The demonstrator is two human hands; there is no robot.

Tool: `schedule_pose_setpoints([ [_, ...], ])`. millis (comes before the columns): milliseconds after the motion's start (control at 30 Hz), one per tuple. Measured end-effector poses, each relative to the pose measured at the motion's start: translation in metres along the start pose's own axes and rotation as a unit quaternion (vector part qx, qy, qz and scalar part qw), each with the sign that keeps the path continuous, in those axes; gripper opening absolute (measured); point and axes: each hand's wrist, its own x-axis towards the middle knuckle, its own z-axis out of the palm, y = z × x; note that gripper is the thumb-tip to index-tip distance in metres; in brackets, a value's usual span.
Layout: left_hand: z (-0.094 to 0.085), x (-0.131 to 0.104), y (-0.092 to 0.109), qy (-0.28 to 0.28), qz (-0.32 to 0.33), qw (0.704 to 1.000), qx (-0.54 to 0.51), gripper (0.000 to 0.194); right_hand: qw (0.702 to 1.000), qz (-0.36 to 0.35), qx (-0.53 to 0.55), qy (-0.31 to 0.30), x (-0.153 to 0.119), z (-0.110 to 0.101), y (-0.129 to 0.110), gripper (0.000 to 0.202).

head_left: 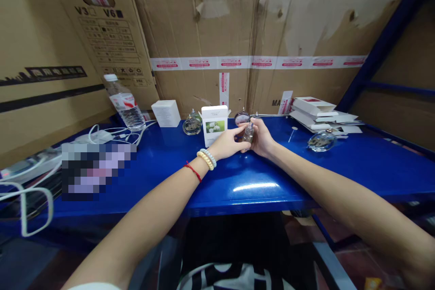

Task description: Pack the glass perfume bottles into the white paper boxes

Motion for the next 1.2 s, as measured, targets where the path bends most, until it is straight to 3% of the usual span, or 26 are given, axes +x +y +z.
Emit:
schedule_pose_setpoints([
  [100,0.007,-0.001,0.001,0.016,0.012,0.998,0.058,0.061,0.999,0.006,0.019,0.049,0.001,0.000,-0.002,0.038],
  [233,0.011,-0.002,0.006,0.068,0.081,0.985,0.132,0.047,0.997,-0.018,0.036,0.067,0.005,-0.005,-0.004,0.035],
  [500,0.011,-0.003,0.005,0.060,0.100,0.965,0.234,0.046,0.997,-0.016,0.046,0.067,0.006,-0.005,-0.004,0.035],
  [733,0.011,-0.002,0.006,0.074,0.086,0.967,0.227,0.038,0.997,-0.039,0.035,0.052,0.009,-0.005,-0.001,0.036],
  [933,0.011,-0.001,0.007,0.069,0.078,0.971,0.217,0.041,0.994,-0.069,0.044,0.079,0.008,0.000,0.000,0.033],
  [1200,0.009,-0.002,0.009,0.068,0.067,0.979,0.182,0.029,0.990,-0.100,0.046,0.091,0.008,0.004,0.002,0.031],
])
